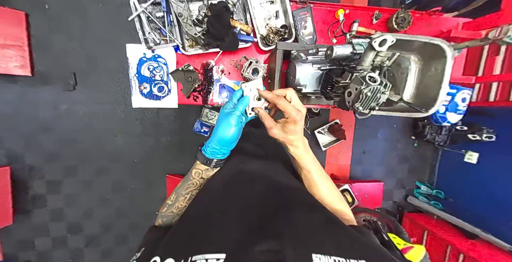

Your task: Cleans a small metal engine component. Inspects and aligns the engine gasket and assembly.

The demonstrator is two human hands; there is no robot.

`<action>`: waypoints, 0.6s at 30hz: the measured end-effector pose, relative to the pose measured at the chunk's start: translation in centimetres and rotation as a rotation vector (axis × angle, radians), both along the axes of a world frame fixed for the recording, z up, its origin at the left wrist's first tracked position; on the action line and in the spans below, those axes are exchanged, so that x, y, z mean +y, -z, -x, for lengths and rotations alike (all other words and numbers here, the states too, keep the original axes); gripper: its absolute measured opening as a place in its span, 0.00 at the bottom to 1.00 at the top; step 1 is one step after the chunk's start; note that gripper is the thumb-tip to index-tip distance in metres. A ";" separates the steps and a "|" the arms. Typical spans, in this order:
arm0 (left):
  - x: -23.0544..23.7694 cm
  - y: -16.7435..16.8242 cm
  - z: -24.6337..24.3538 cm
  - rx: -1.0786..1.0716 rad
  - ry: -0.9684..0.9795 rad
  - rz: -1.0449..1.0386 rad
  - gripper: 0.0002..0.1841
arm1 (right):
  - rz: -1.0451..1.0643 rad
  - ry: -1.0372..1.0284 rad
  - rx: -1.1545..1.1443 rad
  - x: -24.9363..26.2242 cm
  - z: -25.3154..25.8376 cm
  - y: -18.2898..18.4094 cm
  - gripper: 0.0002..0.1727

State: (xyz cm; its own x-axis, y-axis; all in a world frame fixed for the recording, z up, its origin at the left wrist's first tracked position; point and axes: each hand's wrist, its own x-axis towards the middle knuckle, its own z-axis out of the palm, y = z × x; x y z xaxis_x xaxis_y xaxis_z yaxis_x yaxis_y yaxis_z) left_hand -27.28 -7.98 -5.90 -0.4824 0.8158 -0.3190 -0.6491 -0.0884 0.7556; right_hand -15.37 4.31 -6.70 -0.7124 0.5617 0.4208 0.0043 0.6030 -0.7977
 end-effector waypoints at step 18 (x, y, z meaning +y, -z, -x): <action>-1.3 -1.0 -0.4 0.118 0.093 0.007 0.22 | -0.091 0.079 0.108 -2.4 -1.6 0.2 0.18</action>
State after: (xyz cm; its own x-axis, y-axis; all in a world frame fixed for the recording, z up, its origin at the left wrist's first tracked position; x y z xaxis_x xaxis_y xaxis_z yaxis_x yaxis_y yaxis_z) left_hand -26.85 -9.32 -4.85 -0.4391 0.8568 -0.2704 -0.5606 -0.0262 0.8277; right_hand -13.76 1.94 -6.91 -0.6153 0.5702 0.5443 -0.0286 0.6739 -0.7383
